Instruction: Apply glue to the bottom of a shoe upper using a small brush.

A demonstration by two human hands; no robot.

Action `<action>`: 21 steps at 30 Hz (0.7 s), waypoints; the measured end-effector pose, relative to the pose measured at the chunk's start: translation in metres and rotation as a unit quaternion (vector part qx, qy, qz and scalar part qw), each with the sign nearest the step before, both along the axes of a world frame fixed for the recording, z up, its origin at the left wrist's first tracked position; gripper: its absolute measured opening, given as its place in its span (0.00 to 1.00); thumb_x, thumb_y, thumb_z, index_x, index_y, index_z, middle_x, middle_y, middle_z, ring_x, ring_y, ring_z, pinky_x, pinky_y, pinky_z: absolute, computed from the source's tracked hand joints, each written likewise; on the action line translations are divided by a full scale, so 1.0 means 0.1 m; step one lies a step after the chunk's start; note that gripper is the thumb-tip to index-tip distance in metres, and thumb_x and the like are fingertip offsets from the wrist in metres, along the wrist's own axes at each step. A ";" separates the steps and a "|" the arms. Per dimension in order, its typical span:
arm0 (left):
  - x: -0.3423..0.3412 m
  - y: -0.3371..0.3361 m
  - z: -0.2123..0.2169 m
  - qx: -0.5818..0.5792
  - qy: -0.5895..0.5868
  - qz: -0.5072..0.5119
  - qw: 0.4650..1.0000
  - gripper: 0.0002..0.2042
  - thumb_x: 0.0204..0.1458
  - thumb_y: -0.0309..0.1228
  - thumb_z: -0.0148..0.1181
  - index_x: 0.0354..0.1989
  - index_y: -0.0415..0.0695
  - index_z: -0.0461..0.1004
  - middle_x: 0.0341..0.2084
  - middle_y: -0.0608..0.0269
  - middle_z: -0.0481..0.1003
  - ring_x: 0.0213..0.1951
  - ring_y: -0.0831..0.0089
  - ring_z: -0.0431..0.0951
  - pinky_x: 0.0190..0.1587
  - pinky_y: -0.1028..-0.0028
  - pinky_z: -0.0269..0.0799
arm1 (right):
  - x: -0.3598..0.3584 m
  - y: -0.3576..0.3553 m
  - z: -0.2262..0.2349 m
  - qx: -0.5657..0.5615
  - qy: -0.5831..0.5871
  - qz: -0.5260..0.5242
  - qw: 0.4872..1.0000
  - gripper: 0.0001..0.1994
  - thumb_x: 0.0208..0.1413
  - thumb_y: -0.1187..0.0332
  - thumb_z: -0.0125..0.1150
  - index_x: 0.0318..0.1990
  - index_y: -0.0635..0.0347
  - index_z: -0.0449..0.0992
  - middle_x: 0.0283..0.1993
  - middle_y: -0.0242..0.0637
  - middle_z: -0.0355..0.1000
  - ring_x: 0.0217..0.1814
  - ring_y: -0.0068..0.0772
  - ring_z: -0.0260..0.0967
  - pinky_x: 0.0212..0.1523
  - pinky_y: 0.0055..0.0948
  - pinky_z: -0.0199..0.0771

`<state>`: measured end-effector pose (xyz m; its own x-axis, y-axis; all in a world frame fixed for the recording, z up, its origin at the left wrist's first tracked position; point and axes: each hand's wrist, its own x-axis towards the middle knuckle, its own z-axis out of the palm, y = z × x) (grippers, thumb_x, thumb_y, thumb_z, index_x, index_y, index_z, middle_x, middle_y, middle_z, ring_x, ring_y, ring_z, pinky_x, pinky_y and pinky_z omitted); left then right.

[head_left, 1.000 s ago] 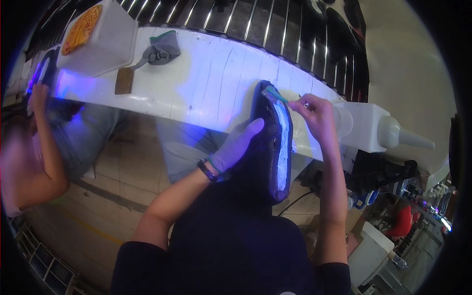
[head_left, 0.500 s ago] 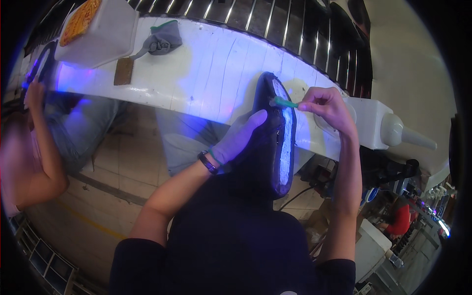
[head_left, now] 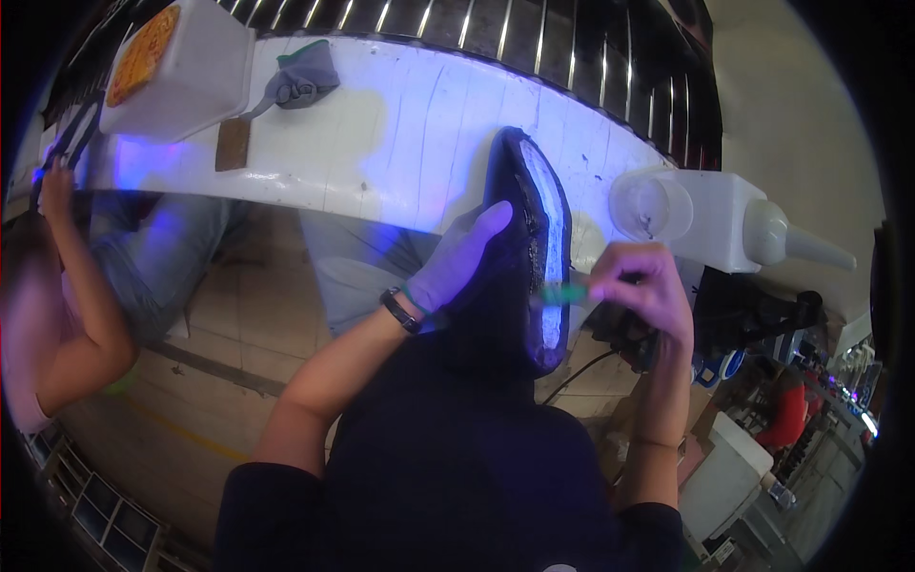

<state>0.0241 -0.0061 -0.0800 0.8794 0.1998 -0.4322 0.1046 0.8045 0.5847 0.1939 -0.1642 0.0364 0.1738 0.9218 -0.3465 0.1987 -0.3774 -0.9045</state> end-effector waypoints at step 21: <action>0.01 -0.01 0.01 -0.064 0.010 0.008 0.998 0.22 0.60 0.48 0.53 0.50 0.39 0.72 0.41 0.66 0.74 0.42 0.80 0.73 0.46 0.78 0.71 | -0.07 0.13 -0.03 -0.034 -0.204 -0.152 0.967 0.08 0.48 0.69 0.71 0.29 0.64 0.80 0.24 0.29 0.72 0.27 0.17 0.66 0.30 0.21 0.64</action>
<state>0.0252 -0.0072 -0.0787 0.8673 0.1550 -0.4730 0.1029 0.8739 0.4751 0.1867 -0.1511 0.0333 0.5679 0.7842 -0.2502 0.4038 -0.5303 -0.7455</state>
